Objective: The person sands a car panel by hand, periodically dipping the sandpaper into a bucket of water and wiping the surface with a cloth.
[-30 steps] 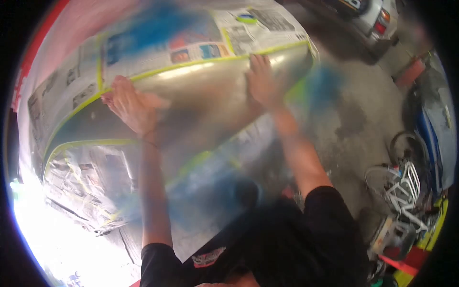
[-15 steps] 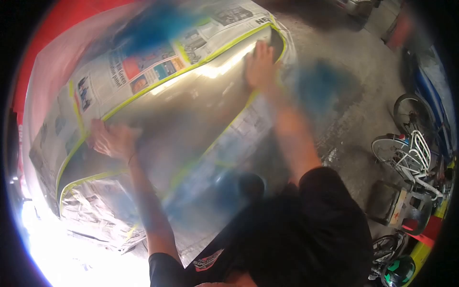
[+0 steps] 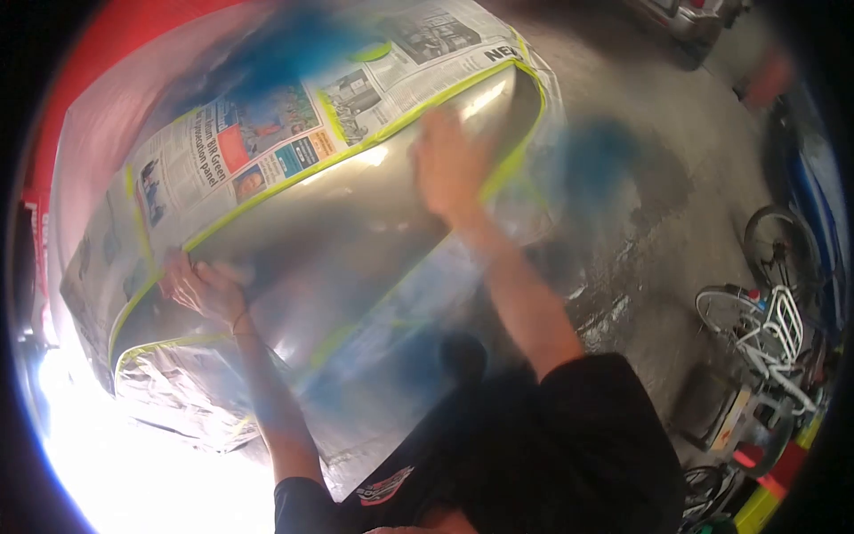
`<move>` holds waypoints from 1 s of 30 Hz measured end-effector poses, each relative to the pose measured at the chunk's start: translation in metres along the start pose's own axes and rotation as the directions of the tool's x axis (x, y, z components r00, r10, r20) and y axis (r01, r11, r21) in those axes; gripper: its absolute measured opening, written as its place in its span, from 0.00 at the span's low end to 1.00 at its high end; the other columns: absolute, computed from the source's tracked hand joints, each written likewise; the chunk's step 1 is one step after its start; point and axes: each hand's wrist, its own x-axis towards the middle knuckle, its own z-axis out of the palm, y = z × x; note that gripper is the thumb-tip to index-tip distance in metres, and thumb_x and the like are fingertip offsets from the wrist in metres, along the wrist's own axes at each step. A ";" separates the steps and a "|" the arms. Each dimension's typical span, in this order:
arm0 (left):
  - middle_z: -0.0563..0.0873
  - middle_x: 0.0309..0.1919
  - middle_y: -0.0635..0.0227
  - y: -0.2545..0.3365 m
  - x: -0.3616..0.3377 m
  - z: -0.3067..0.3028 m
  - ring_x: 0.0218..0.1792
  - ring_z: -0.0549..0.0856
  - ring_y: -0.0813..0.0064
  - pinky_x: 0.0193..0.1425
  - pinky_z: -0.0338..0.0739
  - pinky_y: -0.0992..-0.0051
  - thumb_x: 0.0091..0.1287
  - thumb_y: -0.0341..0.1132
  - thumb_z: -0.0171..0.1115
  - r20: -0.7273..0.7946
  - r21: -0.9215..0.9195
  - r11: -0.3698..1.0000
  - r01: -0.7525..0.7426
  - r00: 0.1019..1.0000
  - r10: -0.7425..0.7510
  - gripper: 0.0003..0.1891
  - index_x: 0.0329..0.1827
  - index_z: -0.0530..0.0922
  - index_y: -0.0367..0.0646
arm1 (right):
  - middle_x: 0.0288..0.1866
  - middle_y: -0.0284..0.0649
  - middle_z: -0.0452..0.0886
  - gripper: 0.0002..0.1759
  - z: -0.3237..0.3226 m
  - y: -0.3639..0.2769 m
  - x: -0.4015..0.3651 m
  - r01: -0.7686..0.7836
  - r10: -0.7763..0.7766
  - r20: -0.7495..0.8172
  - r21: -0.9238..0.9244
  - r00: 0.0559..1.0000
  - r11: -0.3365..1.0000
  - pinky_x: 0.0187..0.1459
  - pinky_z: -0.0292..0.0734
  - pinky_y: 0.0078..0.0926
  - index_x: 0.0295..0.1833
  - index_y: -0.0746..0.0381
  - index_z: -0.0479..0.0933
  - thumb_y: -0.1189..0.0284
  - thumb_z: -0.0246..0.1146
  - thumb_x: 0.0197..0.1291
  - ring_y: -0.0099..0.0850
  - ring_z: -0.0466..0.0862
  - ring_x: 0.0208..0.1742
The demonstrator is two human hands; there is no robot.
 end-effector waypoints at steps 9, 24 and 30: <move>0.86 0.77 0.55 -0.001 -0.006 0.000 0.82 0.79 0.50 0.90 0.63 0.44 0.86 0.39 0.59 0.001 0.013 1.000 -0.002 1.000 0.002 0.21 0.74 0.87 0.40 | 0.94 0.35 0.68 0.35 -0.047 0.085 0.033 0.128 -0.126 0.217 0.004 0.968 0.992 0.89 0.44 0.82 0.91 0.49 0.67 0.54 0.57 0.85 0.42 0.62 0.95; 0.86 0.78 0.55 0.009 0.001 0.008 0.81 0.81 0.51 0.90 0.66 0.47 0.87 0.33 0.56 -0.047 0.071 0.996 0.061 0.997 -0.057 0.20 0.75 0.86 0.38 | 0.93 0.37 0.69 0.35 -0.073 0.133 0.054 0.262 -0.247 0.208 -0.051 0.947 0.964 0.88 0.46 0.83 0.91 0.54 0.66 0.56 0.58 0.85 0.44 0.63 0.95; 0.84 0.78 0.51 0.018 -0.049 0.044 0.83 0.78 0.47 0.90 0.68 0.47 0.89 0.34 0.57 -0.286 0.401 0.876 0.268 0.945 -0.158 0.19 0.74 0.84 0.35 | 0.96 0.39 0.65 0.36 -0.080 0.160 0.038 0.523 -0.554 0.289 0.184 0.781 0.832 0.90 0.40 0.79 0.92 0.56 0.66 0.58 0.60 0.84 0.46 0.60 0.96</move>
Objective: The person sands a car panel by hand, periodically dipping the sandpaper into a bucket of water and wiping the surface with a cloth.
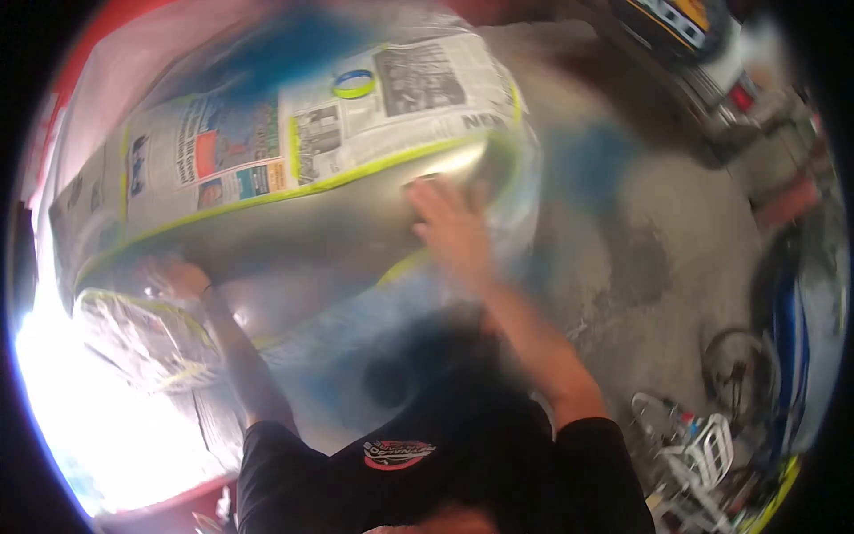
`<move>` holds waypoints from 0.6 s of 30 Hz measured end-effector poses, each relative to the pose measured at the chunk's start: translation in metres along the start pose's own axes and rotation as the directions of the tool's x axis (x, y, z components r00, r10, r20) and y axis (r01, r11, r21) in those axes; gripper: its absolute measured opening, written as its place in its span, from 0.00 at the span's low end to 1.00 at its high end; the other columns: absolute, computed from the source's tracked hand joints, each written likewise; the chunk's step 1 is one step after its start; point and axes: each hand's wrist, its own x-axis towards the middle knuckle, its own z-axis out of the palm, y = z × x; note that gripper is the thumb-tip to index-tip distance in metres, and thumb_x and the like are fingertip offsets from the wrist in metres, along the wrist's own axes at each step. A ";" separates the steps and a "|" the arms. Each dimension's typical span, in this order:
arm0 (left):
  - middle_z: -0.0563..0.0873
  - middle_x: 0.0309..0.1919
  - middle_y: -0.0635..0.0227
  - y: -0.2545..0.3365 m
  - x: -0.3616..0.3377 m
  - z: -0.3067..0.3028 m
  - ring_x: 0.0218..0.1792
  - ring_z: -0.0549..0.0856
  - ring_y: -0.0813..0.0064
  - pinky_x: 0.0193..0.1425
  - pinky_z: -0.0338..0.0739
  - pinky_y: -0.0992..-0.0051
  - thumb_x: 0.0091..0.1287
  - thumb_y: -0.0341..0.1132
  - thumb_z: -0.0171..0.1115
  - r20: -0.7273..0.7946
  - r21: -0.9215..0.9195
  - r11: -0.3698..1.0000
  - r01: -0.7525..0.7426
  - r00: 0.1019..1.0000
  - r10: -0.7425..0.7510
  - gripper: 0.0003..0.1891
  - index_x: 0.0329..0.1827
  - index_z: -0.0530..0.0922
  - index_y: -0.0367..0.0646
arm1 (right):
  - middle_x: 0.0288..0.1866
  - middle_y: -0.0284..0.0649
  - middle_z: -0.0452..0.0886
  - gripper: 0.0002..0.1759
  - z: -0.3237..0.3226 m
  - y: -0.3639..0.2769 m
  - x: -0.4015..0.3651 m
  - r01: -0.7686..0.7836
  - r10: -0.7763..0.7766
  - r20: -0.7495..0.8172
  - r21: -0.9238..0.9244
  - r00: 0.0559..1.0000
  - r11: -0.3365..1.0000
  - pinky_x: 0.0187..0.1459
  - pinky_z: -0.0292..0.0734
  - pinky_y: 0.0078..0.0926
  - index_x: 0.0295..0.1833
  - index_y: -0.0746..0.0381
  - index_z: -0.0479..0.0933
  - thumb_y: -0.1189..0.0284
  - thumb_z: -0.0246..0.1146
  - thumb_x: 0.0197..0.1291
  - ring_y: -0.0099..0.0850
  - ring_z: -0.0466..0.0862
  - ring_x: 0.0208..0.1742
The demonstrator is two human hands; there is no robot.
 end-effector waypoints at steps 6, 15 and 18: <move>0.84 0.76 0.46 0.167 -0.052 -0.065 0.83 0.78 0.43 0.90 0.69 0.48 0.90 0.32 0.53 0.156 -0.185 0.971 0.152 0.980 -0.124 0.20 0.76 0.83 0.33 | 0.95 0.35 0.66 0.37 0.000 0.010 0.016 0.029 -0.030 0.106 0.014 0.994 0.999 0.89 0.40 0.82 0.90 0.53 0.69 0.57 0.64 0.82 0.42 0.61 0.95; 0.91 0.67 0.52 0.270 0.043 -0.046 0.67 0.90 0.50 0.85 0.74 0.53 0.85 0.25 0.56 0.289 -0.477 0.848 0.230 0.952 -0.096 0.17 0.72 0.84 0.34 | 0.93 0.35 0.69 0.33 -0.061 0.102 0.006 0.142 -0.145 0.318 0.032 0.937 0.989 0.89 0.41 0.81 0.89 0.54 0.71 0.63 0.60 0.83 0.45 0.64 0.94; 0.92 0.65 0.53 0.314 0.088 0.020 0.65 0.90 0.48 0.78 0.78 0.55 0.81 0.24 0.61 0.150 -0.580 0.814 -0.024 0.979 0.135 0.18 0.71 0.85 0.39 | 0.88 0.43 0.74 0.29 -0.082 0.104 0.013 0.084 -0.198 0.262 0.390 0.945 0.917 0.92 0.46 0.71 0.86 0.59 0.74 0.64 0.59 0.85 0.45 0.71 0.90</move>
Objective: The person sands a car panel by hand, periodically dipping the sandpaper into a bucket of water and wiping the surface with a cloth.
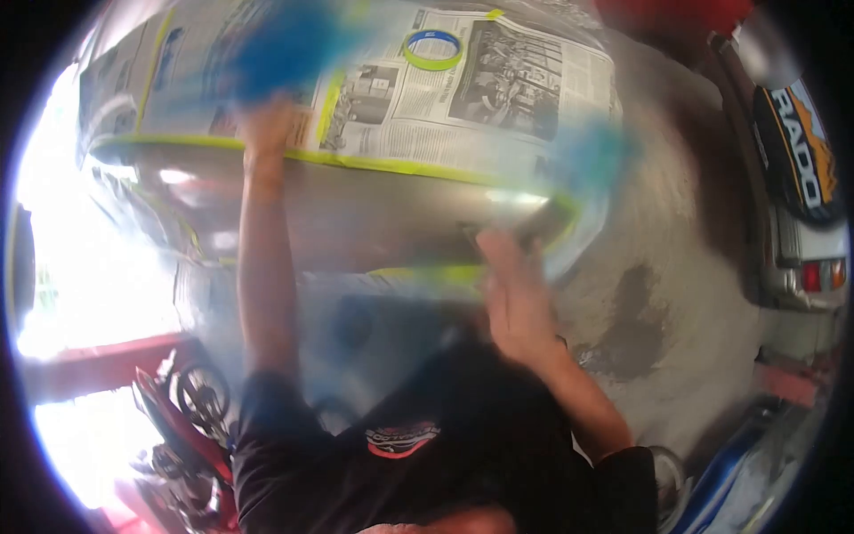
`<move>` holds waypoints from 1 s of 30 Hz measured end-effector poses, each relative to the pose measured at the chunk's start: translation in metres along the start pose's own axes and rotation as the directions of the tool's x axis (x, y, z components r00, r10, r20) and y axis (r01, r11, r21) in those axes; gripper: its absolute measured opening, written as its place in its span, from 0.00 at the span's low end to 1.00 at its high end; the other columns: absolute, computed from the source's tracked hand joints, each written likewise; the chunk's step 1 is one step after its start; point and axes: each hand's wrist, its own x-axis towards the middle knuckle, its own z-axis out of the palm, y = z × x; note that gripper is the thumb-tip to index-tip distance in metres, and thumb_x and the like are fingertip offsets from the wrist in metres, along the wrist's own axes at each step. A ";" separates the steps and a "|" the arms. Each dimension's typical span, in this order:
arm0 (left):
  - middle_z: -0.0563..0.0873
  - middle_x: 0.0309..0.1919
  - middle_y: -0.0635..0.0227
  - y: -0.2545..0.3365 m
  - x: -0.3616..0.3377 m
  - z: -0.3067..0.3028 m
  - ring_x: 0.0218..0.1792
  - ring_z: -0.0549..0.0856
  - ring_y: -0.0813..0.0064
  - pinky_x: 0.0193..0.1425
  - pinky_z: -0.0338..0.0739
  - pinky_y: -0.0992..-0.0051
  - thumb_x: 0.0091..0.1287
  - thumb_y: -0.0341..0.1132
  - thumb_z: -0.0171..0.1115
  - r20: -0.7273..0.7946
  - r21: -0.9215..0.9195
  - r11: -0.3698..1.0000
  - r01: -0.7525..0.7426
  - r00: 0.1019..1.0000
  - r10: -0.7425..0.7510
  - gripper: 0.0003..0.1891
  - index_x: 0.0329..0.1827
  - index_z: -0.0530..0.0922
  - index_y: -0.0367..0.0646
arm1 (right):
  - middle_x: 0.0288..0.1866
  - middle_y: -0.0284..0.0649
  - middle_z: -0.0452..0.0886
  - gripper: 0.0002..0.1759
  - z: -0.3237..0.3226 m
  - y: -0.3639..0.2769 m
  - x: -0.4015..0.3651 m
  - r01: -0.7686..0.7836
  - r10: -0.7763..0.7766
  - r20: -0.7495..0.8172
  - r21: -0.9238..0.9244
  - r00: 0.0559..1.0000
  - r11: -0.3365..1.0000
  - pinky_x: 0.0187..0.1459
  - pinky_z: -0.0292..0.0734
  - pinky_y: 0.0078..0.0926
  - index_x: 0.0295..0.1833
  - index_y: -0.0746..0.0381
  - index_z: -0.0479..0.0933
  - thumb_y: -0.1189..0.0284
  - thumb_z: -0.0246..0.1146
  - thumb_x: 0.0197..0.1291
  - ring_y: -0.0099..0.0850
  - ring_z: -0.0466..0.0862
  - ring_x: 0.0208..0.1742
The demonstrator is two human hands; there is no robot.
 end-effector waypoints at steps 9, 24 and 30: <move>0.90 0.67 0.50 0.204 -0.026 -0.025 0.68 0.89 0.48 0.75 0.79 0.54 0.80 0.26 0.64 0.293 0.131 0.815 0.564 0.763 -0.576 0.18 0.70 0.85 0.37 | 0.85 0.48 0.71 0.32 -0.090 0.074 0.013 -0.365 0.023 0.404 0.798 0.914 0.480 0.84 0.65 0.41 0.89 0.62 0.69 0.56 0.39 0.96 0.41 0.72 0.83; 0.86 0.75 0.55 0.398 -0.158 -0.064 0.72 0.86 0.58 0.79 0.80 0.57 0.90 0.43 0.60 -0.295 -0.395 -0.013 0.919 -0.140 -0.945 0.29 0.88 0.71 0.37 | 0.74 0.55 0.86 0.26 -0.103 0.066 0.093 0.360 -0.638 0.168 0.706 0.751 0.609 0.80 0.74 0.42 0.75 0.71 0.81 0.59 0.56 0.92 0.46 0.84 0.78; 0.71 0.90 0.47 0.334 -0.185 0.032 0.91 0.64 0.39 0.91 0.51 0.27 0.78 0.38 0.64 -0.125 0.823 0.205 0.529 0.522 -0.844 0.38 0.92 0.68 0.43 | 0.71 0.53 0.88 0.21 -0.045 0.066 0.250 0.851 -0.839 -0.142 0.109 0.525 0.514 0.76 0.78 0.51 0.72 0.63 0.85 0.66 0.64 0.81 0.56 0.84 0.74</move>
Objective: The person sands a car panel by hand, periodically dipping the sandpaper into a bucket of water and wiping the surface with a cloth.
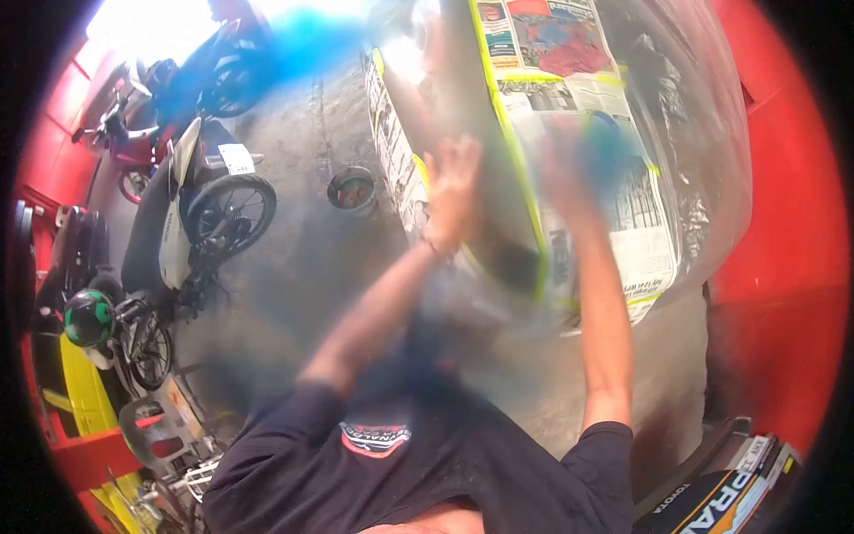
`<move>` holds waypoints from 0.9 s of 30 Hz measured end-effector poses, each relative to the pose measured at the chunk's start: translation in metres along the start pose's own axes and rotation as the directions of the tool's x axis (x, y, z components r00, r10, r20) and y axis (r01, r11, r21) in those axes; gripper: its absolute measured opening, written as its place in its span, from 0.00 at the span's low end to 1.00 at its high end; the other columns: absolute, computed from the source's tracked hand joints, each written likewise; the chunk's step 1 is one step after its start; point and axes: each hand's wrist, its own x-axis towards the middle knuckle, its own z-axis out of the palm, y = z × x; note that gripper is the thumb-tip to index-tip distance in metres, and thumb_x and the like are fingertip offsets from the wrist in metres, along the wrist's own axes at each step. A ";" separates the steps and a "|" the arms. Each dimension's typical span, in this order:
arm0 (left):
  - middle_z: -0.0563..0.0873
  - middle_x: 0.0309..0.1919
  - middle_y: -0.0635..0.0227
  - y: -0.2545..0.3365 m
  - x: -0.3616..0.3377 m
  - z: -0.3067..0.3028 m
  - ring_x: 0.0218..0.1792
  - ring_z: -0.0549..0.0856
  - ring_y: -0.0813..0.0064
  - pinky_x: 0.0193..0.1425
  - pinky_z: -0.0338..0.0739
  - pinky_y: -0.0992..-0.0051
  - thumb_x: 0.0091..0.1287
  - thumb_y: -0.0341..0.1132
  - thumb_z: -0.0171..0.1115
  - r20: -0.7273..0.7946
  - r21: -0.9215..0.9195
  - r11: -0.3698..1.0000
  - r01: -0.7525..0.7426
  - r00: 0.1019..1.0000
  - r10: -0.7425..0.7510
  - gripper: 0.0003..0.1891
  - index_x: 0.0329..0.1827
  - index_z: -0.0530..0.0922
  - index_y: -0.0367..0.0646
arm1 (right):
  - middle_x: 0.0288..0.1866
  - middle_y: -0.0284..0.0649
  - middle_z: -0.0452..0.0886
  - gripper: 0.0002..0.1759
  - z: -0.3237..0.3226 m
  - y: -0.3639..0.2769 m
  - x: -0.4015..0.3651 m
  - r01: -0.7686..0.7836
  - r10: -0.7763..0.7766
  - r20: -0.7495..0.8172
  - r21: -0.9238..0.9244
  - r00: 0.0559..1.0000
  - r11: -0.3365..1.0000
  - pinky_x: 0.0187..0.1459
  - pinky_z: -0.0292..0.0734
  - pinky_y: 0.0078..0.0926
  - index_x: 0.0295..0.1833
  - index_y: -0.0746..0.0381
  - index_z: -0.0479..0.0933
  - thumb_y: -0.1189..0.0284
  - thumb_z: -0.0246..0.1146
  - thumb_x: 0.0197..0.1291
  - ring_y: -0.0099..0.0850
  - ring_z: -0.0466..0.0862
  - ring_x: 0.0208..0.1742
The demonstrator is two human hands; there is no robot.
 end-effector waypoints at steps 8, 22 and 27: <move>0.57 0.97 0.58 0.017 -0.016 0.012 0.96 0.52 0.49 0.91 0.36 0.20 0.87 0.52 0.55 0.035 -0.262 0.964 -0.053 0.997 0.064 0.38 0.96 0.61 0.52 | 0.71 0.54 0.88 0.21 -0.020 0.021 -0.020 -0.072 0.062 0.123 0.083 0.991 0.994 0.76 0.78 0.50 0.72 0.63 0.85 0.68 0.66 0.80 0.54 0.85 0.74; 0.68 0.87 0.48 -0.005 0.014 0.011 0.88 0.67 0.43 0.91 0.46 0.25 0.83 0.46 0.62 -0.045 -0.257 0.966 -0.021 0.999 0.009 0.32 0.84 0.76 0.39 | 0.63 0.48 0.89 0.17 0.015 -0.005 0.022 -0.003 0.008 0.175 -0.028 0.985 1.000 0.68 0.80 0.51 0.66 0.62 0.87 0.68 0.69 0.77 0.54 0.87 0.61; 0.74 0.80 0.47 -0.097 0.171 0.034 0.83 0.68 0.44 0.89 0.53 0.27 0.84 0.45 0.59 -0.089 -0.125 0.964 0.233 0.965 -0.245 0.28 0.80 0.77 0.38 | 0.68 0.42 0.87 0.26 0.104 -0.002 0.113 0.084 -0.048 0.208 -0.170 0.977 0.982 0.75 0.76 0.51 0.73 0.47 0.88 0.75 0.66 0.73 0.48 0.81 0.74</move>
